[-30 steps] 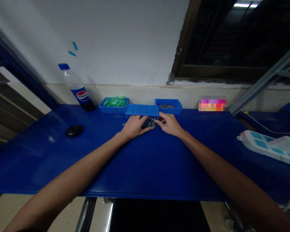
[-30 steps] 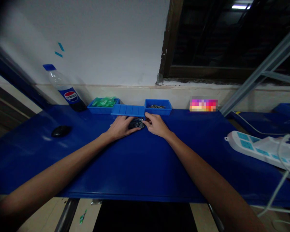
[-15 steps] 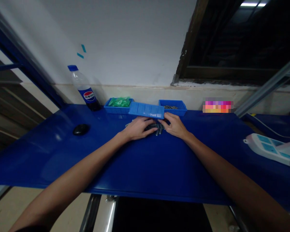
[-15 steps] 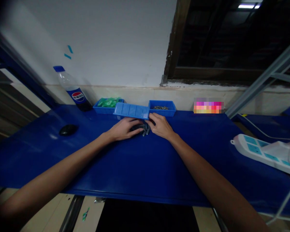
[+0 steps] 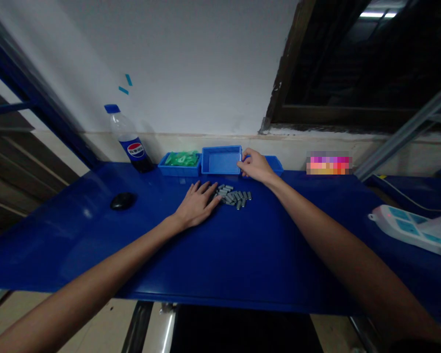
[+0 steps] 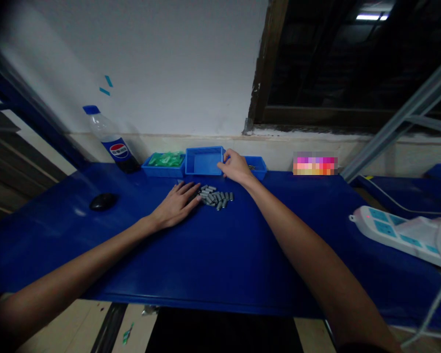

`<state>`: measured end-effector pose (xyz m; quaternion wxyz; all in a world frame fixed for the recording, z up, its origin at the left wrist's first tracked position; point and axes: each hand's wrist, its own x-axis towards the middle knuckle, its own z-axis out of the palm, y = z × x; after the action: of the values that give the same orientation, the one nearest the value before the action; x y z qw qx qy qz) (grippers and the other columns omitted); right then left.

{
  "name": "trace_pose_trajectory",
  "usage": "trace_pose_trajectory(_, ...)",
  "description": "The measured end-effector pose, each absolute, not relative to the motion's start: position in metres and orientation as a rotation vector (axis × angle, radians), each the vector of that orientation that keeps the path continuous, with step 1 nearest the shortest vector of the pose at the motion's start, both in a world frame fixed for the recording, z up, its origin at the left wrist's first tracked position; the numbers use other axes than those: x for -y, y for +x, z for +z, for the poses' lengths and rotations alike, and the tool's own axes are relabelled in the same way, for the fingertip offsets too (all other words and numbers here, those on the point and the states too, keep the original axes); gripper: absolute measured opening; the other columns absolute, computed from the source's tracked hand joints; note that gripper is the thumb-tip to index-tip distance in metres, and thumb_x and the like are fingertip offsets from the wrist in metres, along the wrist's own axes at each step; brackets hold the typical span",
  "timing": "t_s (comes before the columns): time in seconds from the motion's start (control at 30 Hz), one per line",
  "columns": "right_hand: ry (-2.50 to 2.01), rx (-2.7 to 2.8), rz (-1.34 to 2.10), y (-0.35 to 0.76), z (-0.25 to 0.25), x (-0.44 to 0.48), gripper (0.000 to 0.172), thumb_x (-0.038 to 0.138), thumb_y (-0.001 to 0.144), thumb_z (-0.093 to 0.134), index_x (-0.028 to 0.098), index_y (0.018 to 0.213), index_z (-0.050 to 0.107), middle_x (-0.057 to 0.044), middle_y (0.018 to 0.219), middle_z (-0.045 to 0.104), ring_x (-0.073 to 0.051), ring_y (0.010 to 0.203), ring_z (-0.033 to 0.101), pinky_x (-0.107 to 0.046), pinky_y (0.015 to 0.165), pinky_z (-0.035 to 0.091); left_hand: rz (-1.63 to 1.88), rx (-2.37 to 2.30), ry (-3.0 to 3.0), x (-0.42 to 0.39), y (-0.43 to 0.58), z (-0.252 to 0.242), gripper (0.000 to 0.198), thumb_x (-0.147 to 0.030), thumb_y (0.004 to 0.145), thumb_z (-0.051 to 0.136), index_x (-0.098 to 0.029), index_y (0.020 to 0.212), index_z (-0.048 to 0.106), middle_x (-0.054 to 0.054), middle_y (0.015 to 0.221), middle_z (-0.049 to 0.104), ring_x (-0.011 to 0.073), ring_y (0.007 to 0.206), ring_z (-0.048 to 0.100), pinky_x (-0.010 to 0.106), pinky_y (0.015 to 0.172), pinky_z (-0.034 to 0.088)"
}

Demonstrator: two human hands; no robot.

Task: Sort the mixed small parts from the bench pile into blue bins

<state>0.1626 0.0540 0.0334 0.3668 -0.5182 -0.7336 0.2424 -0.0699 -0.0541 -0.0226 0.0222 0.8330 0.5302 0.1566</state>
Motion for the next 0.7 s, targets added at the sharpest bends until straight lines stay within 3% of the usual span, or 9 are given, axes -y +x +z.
trace_pose_trajectory(0.1, -1.462, 1.807, 0.639, 0.157, 0.037, -0.064, 0.017, 0.014, 0.084, 0.069, 0.022, 0.094, 0.057, 0.006, 0.053, 0.063, -0.018, 0.052, 0.068, -0.028, 0.062, 0.056, 0.537, -1.571, 2.623, 0.058, -0.048, -0.027, 0.069, -0.061, 0.105, 0.032, -0.015, 0.156, 0.044, 0.020, 0.156, 0.049, 0.0351, 0.151, 0.037, 0.056, 0.124, 0.029)
trace_pose_trajectory(0.23, -1.440, 1.679, 0.690, 0.158, 0.032, -0.063, 0.026, 0.018, 0.085, 0.074, 0.018, 0.109, 0.063, 0.002, 0.058, 0.069, -0.020, 0.061, 0.074, -0.030, 0.068, 0.059, 0.566, -1.565, 2.610, 0.061, -0.025, -0.027, 0.068, -0.060, 0.104, 0.037, -0.018, 0.157, 0.042, 0.018, 0.161, 0.042, 0.0390, 0.154, 0.029, 0.061, 0.123, 0.029)
trace_pose_trajectory(0.33, -1.354, 1.662, 0.667, 0.170, 0.025, -0.055, 0.027, 0.024, 0.086, 0.073, 0.018, 0.112, 0.067, -0.003, 0.074, 0.076, -0.022, 0.071, 0.077, -0.034, 0.074, 0.061, 0.575, -1.536, 2.665, 0.063, -0.016, -0.021, 0.061, -0.057, 0.105, 0.038, -0.031, 0.160, 0.037, 0.012, 0.167, 0.035, 0.0413, 0.157, 0.020, 0.068, 0.122, 0.024)
trace_pose_trajectory(0.43, -1.343, 1.776, 0.325, 0.192, 0.016, -0.043, 0.017, 0.023, 0.086, 0.069, 0.017, 0.101, 0.074, -0.011, 0.096, 0.078, -0.028, 0.092, 0.075, -0.046, 0.090, 0.058, 0.485, -1.445, 2.729, 0.063, -0.012, -0.016, 0.058, -0.057, 0.106, 0.036, -0.039, 0.161, 0.034, 0.008, 0.169, 0.032, 0.0414, 0.158, 0.018, 0.069, 0.122, 0.022)
trace_pose_trajectory(0.5, -1.395, 1.851, 0.030, 0.209, 0.006, -0.035, 0.018, 0.030, 0.084, 0.074, 0.019, 0.098, 0.076, -0.016, 0.121, 0.074, -0.039, 0.125, 0.061, -0.063, 0.107, 0.044, 0.428, -1.417, 2.747, 0.061, -0.009, -0.015, 0.060, -0.059, 0.105, 0.036, -0.039, 0.162, 0.031, 0.008, 0.168, 0.033, 0.0414, 0.158, 0.019, 0.069, 0.122, 0.022)
trace_pose_trajectory(0.6, -1.494, 1.816, -0.138, 0.233, -0.012, -0.028, 0.031, 0.046, 0.078, 0.082, 0.020, 0.093, 0.076, -0.016, 0.157, 0.048, -0.051, 0.147, 0.032, -0.078, 0.108, 0.029, 0.369, -1.417, 2.766, 0.058, -0.003, -0.017, 0.062, -0.061, 0.104, 0.038, -0.038, 0.161, 0.032, 0.009, 0.166, 0.037, 0.0421, 0.156, 0.022, 0.071, 0.121, 0.022)
trace_pose_trajectory(0.7, -1.463, 1.782, -0.040, 0.249, -0.026, -0.028, 0.033, 0.047, 0.074, 0.086, 0.019, 0.084, 0.073, -0.017, 0.158, 0.045, -0.046, 0.143, 0.042, -0.067, 0.110, 0.039, 0.351, -1.450, 2.766, 0.056, 0.001, -0.018, 0.061, -0.061, 0.104, 0.039, -0.037, 0.159, 0.037, 0.010, 0.165, 0.038, 0.0433, 0.155, 0.024, 0.072, 0.120, 0.022)
